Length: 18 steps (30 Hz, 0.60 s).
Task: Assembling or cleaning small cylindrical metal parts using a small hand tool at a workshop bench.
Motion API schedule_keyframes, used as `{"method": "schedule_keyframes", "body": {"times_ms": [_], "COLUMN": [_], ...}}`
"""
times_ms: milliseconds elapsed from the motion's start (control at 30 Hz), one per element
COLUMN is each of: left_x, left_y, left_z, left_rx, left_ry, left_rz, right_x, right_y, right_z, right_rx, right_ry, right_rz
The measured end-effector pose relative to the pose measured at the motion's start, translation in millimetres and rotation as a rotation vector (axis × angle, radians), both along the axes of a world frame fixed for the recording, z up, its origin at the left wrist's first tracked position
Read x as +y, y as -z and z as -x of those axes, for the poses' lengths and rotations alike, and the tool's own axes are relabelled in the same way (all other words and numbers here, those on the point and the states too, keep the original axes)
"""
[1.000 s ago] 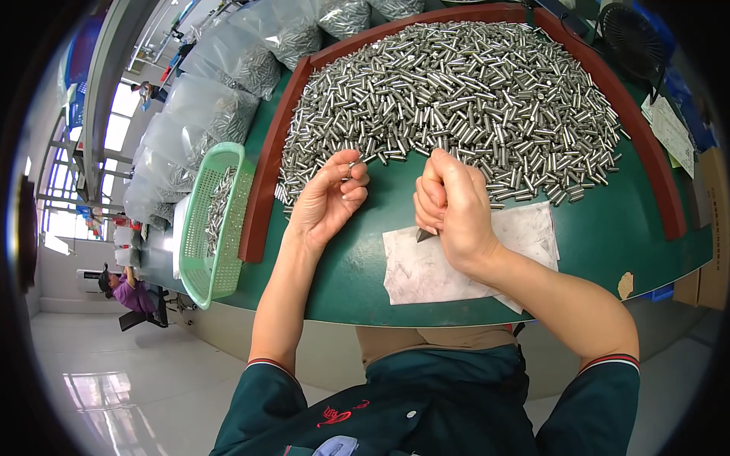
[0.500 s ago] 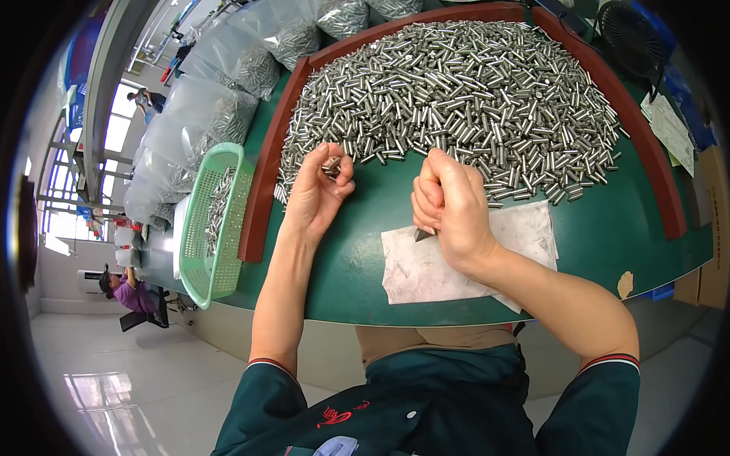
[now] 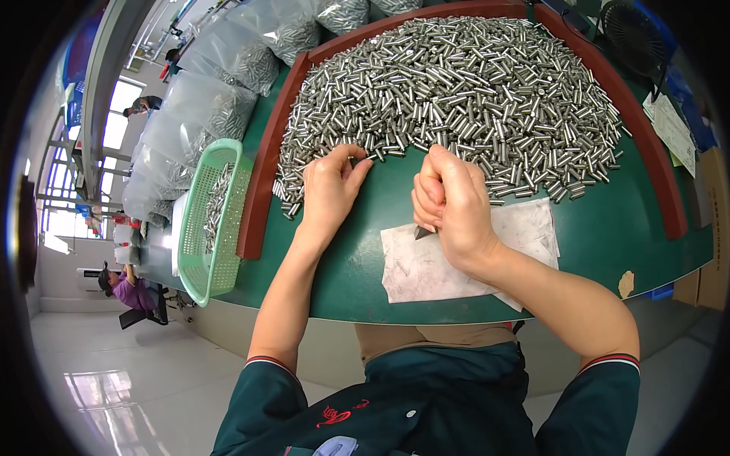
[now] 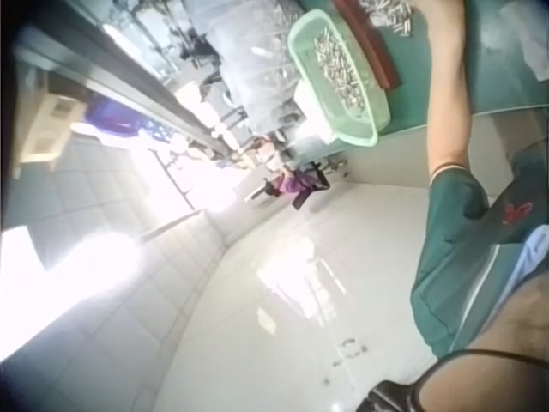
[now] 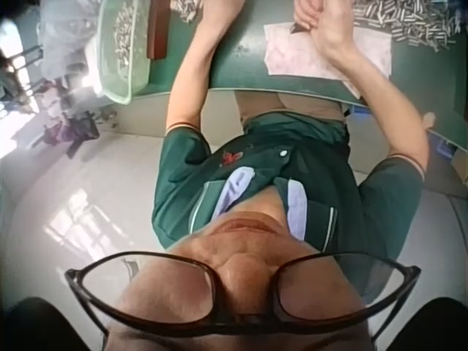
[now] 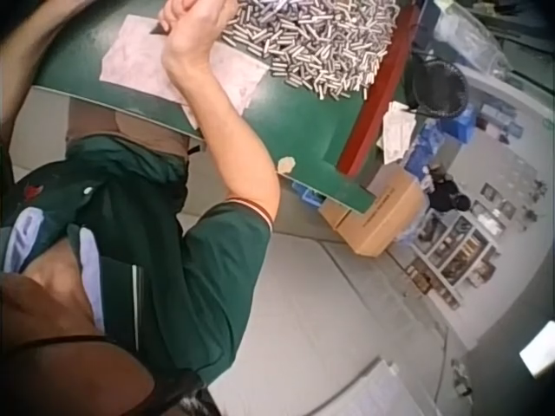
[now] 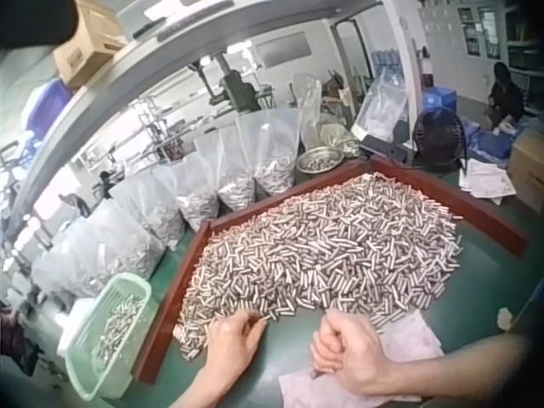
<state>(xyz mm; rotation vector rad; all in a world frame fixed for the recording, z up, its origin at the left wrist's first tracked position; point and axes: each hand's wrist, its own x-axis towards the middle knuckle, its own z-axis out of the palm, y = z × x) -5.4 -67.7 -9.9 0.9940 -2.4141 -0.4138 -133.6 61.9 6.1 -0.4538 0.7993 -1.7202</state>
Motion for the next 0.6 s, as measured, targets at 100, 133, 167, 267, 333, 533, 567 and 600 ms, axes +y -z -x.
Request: {"method": "schedule_keyframes", "body": {"times_ms": [100, 133, 167, 267, 333, 533, 567, 600], "left_x": [0.7, 2.7, 3.9, 4.7, -4.5, -5.5, -5.7, -5.7], "left_y": [3.2, -1.1, -4.2, -9.9, -11.2, -3.1, -2.8, -2.5], "left_z": [-3.5, -3.5, -4.1, -10.1, -21.2, -19.7, -19.8, -19.8], "left_rx": [0.032, 0.019, 0.006, 0.35, 0.684, 0.692, 0.685, 0.686], "left_ry": [0.038, 0.048, 0.057, 0.085, 0.24, 0.238, 0.246, 0.246], "left_rz": [0.01, -0.063, -0.136, -0.857, -1.508, -1.491, -1.501, -1.501], "right_x": [-0.3, 0.0, 0.3, 0.1, 0.0, -0.5, -1.0, -1.0], "right_y": [0.4, 0.6, 0.6, 1.9, 0.4, 0.1, 0.4, 0.7], "right_z": [-1.0, -0.3, 0.2, 1.8, 0.5, 0.6, 0.5, 0.8], "right_rx": [-0.003, -0.001, 0.0, 0.001, 0.037, -0.008, -0.008, -0.005], "right_ry": [0.001, 0.003, 0.006, 0.007, -0.018, 0.006, 0.004, 0.001], "right_rz": [0.003, 0.002, 0.002, -0.001, -0.025, -0.001, -0.001, 0.0]}}
